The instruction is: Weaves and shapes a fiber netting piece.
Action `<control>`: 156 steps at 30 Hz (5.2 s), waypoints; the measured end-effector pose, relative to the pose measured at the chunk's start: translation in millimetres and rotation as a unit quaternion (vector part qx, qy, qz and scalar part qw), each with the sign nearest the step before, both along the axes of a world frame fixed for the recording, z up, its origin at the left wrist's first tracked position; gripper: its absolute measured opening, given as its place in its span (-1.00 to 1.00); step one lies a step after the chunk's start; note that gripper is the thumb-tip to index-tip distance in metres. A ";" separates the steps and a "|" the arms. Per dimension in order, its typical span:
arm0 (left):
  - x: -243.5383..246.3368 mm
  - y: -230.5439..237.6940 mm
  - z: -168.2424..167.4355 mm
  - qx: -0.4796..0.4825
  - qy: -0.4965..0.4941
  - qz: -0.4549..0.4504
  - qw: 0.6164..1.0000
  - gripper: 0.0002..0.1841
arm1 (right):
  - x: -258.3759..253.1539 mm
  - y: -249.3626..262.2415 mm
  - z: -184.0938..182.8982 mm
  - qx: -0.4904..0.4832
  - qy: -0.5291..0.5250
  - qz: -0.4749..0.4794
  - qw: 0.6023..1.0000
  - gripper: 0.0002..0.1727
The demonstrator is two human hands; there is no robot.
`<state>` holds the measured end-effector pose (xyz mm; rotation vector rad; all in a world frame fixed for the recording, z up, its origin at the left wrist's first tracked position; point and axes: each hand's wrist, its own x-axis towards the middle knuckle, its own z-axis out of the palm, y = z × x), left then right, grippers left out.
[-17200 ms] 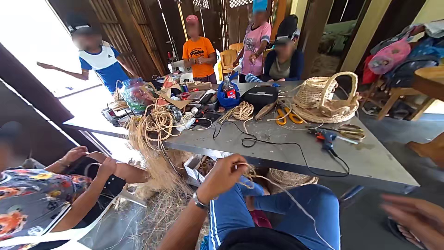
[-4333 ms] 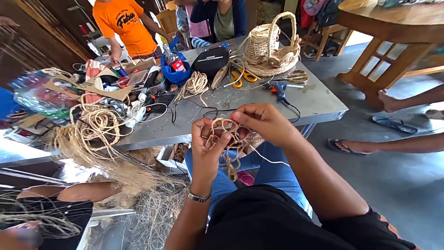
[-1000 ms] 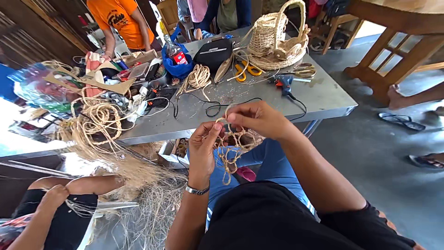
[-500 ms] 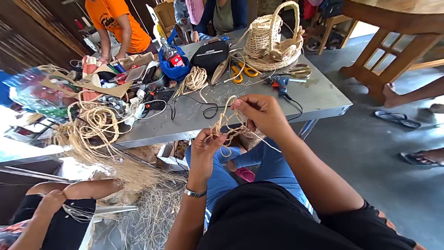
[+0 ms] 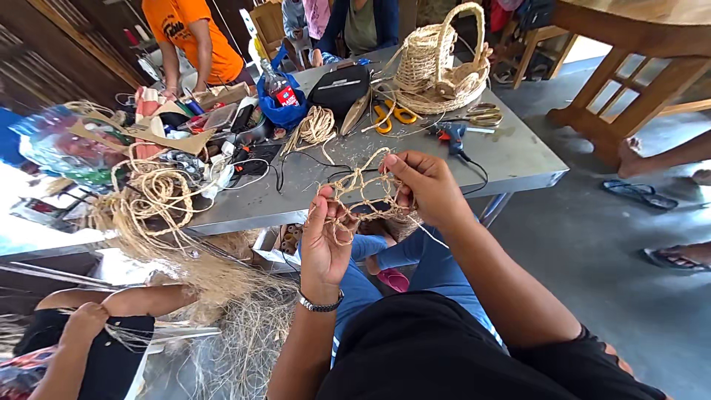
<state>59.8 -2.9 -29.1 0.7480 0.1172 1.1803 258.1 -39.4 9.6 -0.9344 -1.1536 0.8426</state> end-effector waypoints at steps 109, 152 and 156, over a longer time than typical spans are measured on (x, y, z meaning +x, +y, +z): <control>-6.9 3.5 28.1 0.245 0.205 0.006 0.948 -0.20 | -3.2 -17.6 5.7 0.042 -0.055 -0.007 0.998 -0.61; 16.6 4.4 35.4 0.139 0.060 0.172 0.973 -0.78 | -13.6 -18.0 0.9 0.029 -0.064 -0.023 0.997 -0.63; 16.1 1.2 36.5 0.151 0.075 0.175 0.970 -0.80 | -12.9 -20.3 1.2 0.034 -0.066 -0.034 0.997 -0.64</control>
